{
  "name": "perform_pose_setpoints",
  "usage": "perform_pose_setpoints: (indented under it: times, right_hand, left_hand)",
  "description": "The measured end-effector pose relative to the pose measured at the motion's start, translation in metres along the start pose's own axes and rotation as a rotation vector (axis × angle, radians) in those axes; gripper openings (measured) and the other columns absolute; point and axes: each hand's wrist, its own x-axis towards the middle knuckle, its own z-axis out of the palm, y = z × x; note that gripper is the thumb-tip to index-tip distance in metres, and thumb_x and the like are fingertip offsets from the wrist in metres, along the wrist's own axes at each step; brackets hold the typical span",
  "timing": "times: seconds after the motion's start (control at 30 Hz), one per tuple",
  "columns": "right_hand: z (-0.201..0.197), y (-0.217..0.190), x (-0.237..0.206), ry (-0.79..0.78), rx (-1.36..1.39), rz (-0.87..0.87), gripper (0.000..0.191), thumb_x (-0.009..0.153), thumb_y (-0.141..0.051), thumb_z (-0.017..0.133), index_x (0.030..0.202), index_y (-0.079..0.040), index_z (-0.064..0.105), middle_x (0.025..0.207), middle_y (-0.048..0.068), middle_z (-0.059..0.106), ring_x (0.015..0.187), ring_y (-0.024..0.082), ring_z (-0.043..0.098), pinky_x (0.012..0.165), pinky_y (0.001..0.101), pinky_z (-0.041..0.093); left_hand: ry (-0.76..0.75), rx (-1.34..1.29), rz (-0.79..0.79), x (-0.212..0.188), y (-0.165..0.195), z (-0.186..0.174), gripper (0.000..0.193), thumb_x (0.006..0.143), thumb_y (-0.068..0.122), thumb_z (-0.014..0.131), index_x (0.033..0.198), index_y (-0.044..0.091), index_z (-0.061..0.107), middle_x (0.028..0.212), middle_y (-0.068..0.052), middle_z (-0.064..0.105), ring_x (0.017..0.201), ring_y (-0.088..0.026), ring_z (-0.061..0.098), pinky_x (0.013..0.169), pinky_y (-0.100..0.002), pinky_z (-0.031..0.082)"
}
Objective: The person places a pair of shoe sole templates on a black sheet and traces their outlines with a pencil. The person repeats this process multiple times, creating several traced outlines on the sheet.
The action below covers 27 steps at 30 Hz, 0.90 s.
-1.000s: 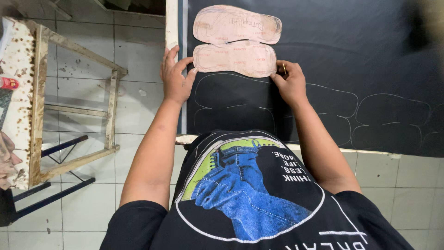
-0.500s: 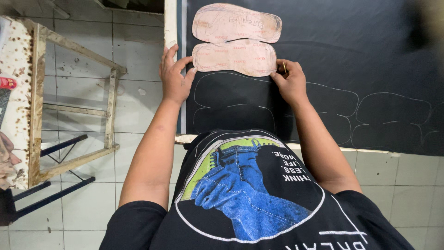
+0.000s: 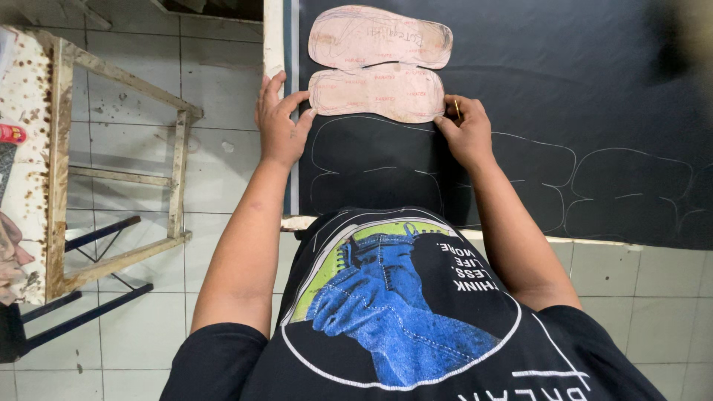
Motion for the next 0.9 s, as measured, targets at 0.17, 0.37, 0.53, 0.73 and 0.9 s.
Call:
perform_pose_setpoints:
  times: [0.17, 0.37, 0.53, 0.73, 0.9]
  right_hand:
    - [0.002, 0.005, 0.001, 0.016, -0.005, -0.04, 0.041, 0.09, -0.013, 0.082, 0.127, -0.003, 0.069, 0.111, 0.01, 0.063, 0.094, 0.019, 0.066, 0.083, 0.0312, 0.056]
    - [0.003, 0.007, 0.0, 0.008, 0.007, -0.013, 0.041, 0.089, -0.013, 0.082, 0.127, -0.004, 0.069, 0.11, 0.01, 0.063, 0.088, 0.018, 0.065, 0.081, 0.0306, 0.055]
    - [0.003, 0.009, 0.0, 0.007, 0.01, -0.046, 0.041, 0.089, -0.012, 0.082, 0.127, -0.003, 0.069, 0.11, 0.01, 0.062, 0.087, 0.017, 0.065, 0.08, 0.03, 0.055]
    - [0.005, 0.013, 0.002, -0.01, 0.008, -0.045, 0.039, 0.09, -0.012, 0.082, 0.125, -0.002, 0.068, 0.109, 0.011, 0.061, 0.084, 0.018, 0.065, 0.078, 0.0303, 0.056]
    - [0.001, -0.002, 0.005, -0.025, -0.077, -0.108, 0.034, 0.09, -0.011, 0.083, 0.119, -0.001, 0.069, 0.109, 0.013, 0.063, 0.094, 0.024, 0.066, 0.085, 0.0355, 0.055]
  left_hand:
    - [0.009, -0.014, 0.014, -0.001, -0.001, -0.001, 0.029, 0.088, 0.02, 0.082, 0.117, 0.017, 0.077, 0.158, -0.013, 0.043, 0.153, -0.039, 0.026, 0.124, -0.055, 0.019]
    - [0.033, -0.003, 0.031, -0.002, -0.004, 0.003, 0.027, 0.089, 0.02, 0.08, 0.116, 0.017, 0.077, 0.158, -0.012, 0.044, 0.153, -0.039, 0.027, 0.123, -0.055, 0.02]
    - [0.048, 0.001, 0.023, -0.002, 0.002, 0.0, 0.026, 0.089, 0.021, 0.081, 0.114, 0.017, 0.077, 0.158, -0.012, 0.044, 0.153, -0.039, 0.028, 0.123, -0.055, 0.02]
    - [0.051, 0.255, 0.029, 0.003, 0.018, 0.012, 0.031, 0.076, 0.007, 0.068, 0.104, 0.016, 0.078, 0.144, -0.019, 0.049, 0.136, -0.045, 0.036, 0.11, -0.062, 0.018]
    - [-0.226, 0.065, 0.419, 0.014, 0.057, 0.057, 0.022, 0.098, 0.008, 0.049, 0.111, 0.003, 0.066, 0.141, -0.018, 0.058, 0.127, -0.04, 0.056, 0.109, -0.048, 0.046]
